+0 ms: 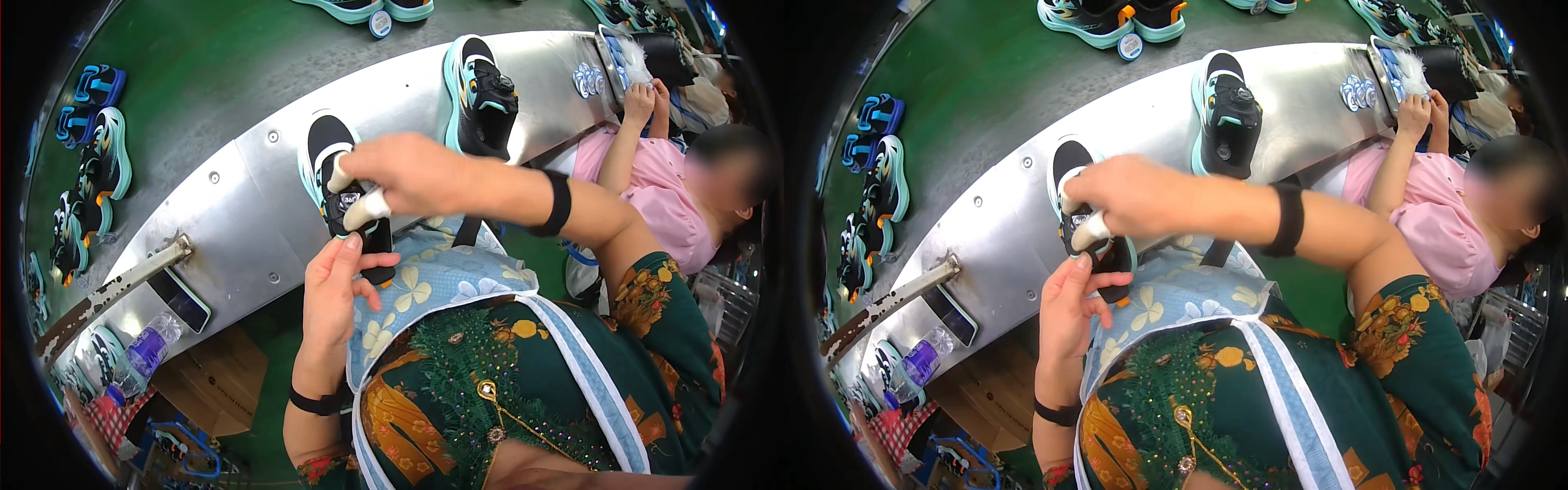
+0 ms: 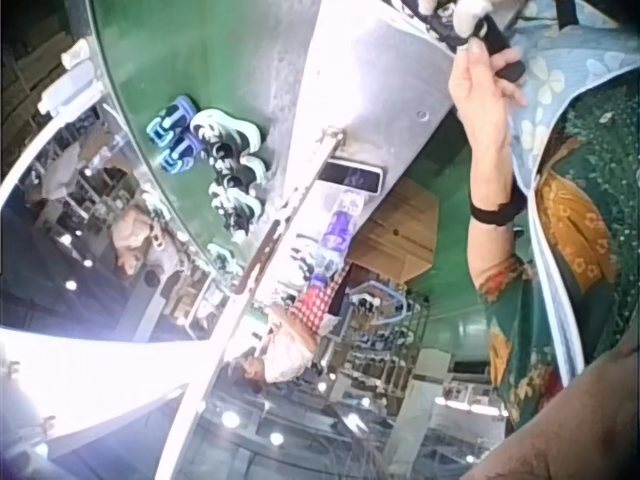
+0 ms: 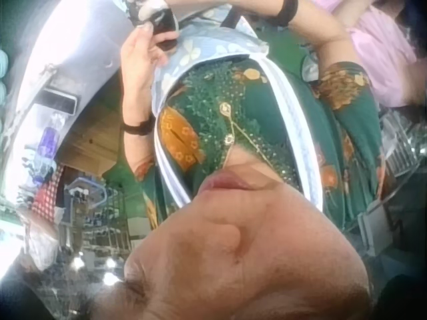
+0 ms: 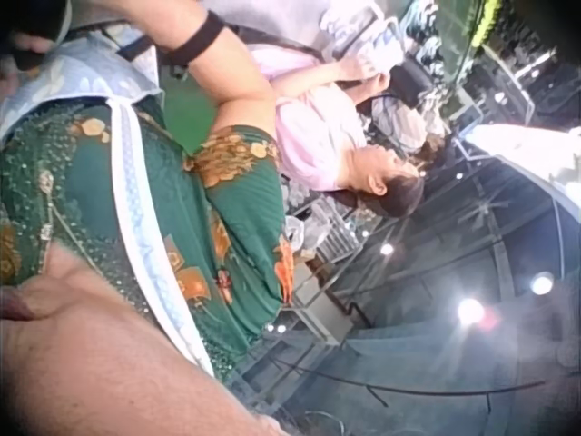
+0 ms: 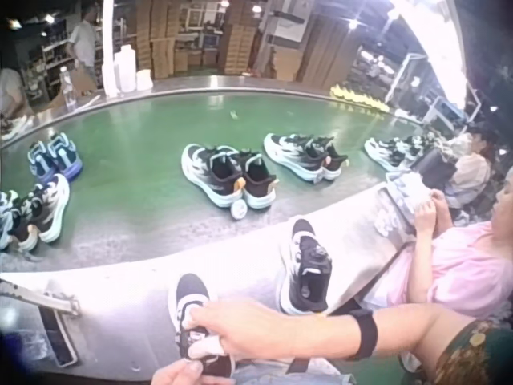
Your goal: Using a white cloth to wipe and clean black and green sneakers on a conveyor belt.
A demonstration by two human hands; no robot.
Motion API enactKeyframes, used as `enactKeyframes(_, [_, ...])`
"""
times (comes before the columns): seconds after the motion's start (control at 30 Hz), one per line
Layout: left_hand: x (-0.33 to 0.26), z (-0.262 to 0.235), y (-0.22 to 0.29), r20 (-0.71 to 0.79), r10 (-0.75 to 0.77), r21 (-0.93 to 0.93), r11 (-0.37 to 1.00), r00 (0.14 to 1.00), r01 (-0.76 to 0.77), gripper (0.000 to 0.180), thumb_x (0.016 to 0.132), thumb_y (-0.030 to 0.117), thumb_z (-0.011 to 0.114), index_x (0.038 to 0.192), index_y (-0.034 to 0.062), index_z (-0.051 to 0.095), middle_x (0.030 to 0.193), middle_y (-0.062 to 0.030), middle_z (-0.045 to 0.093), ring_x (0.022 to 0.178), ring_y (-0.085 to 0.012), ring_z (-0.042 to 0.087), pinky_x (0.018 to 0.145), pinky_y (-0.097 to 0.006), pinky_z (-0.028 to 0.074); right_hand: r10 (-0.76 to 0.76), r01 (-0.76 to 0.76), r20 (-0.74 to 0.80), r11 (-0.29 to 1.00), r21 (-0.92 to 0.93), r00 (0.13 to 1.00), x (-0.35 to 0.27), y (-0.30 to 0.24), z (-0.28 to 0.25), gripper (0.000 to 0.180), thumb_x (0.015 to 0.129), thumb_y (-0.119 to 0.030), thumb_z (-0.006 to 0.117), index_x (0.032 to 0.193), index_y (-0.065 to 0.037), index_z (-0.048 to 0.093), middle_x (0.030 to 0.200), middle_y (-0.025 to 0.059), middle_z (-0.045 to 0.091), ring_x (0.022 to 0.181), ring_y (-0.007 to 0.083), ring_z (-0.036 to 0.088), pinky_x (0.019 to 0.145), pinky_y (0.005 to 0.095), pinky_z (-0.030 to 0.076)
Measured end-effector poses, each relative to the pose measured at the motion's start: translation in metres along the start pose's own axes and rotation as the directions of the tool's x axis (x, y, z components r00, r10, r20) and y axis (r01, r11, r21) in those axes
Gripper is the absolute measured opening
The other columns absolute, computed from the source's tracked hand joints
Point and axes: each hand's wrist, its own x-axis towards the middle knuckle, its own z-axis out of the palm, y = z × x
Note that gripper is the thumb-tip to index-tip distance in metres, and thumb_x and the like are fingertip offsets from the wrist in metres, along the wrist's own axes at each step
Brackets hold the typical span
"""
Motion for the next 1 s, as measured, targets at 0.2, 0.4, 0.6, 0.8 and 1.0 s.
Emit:
enactKeyframes(0.2, [0.006, 0.002, 0.003, -0.053, 0.024, -0.062, 0.998, 0.998, -0.027, 0.042, 0.101, 0.033, 0.045, 0.100, -0.0071, 0.058, 0.084, -0.0076, 0.061, 0.086, -0.0232, 0.070, 0.034, -0.022, 0.039, -0.021, 0.010, 0.165, 0.997, 0.071, 0.986, 0.009, -0.006, -0.010, 0.029, 0.073, -0.022, 0.074, 0.096, -0.007, 0.067, 0.087, 0.0122, 0.056, 0.087, 0.0321, 0.059, 0.074, 0.0376, 0.046])
enactKeyframes(0.4, [0.016, -0.008, -0.009, -0.001, 0.032, -0.095, 0.995, 0.999, -0.032, 0.043, 0.101, 0.034, 0.044, 0.098, -0.0059, 0.059, 0.091, -0.0091, 0.062, 0.088, -0.0245, 0.070, 0.034, -0.022, 0.042, 0.054, -0.101, 0.260, 0.980, 0.171, 0.964, 0.015, -0.003, -0.019, 0.028, 0.072, -0.016, 0.073, 0.097, -0.006, 0.068, 0.087, 0.0121, 0.061, 0.080, 0.0252, 0.060, 0.069, 0.0360, 0.047])
enactKeyframes(0.6, [0.013, -0.001, -0.018, 0.052, 0.116, -0.047, 0.992, 0.992, -0.114, 0.037, 0.102, 0.032, 0.043, 0.096, -0.0026, 0.058, 0.102, -0.0143, 0.066, 0.097, -0.0222, 0.068, 0.040, -0.022, 0.046, 0.039, -0.042, 0.136, 0.999, 0.015, 0.990, -0.005, -0.005, -0.028, 0.028, 0.076, -0.016, 0.071, 0.101, -0.003, 0.067, 0.084, 0.0158, 0.064, 0.082, 0.0330, 0.063, 0.073, 0.0409, 0.048])
enactKeyframes(0.8, [0.017, 0.009, -0.013, 0.035, 0.092, 0.137, 0.986, 0.995, -0.096, 0.034, 0.102, 0.030, 0.042, 0.097, -0.0009, 0.057, 0.095, -0.0175, 0.070, 0.050, -0.0120, 0.060, 0.040, -0.020, 0.042, -0.013, 0.029, 0.060, 0.959, -0.281, 0.998, -0.013, -0.004, -0.021, 0.023, 0.078, -0.017, 0.070, 0.096, -0.004, 0.064, 0.078, 0.0120, 0.059, 0.072, 0.0326, 0.061, 0.062, 0.0394, 0.048])
enactKeyframes(1.0, [0.016, 0.023, -0.017, -0.069, 0.104, 0.188, 0.978, 0.992, -0.090, 0.036, 0.102, 0.031, 0.041, 0.099, -0.0009, 0.057, 0.095, -0.0180, 0.071, 0.036, -0.0104, 0.048, 0.039, -0.019, 0.039, -0.007, 0.015, 0.020, 0.896, -0.443, 1.000, -0.019, -0.009, -0.015, 0.022, 0.075, -0.023, 0.070, 0.083, -0.005, 0.060, 0.080, 0.0114, 0.060, 0.074, 0.0305, 0.064, 0.061, 0.0406, 0.049])
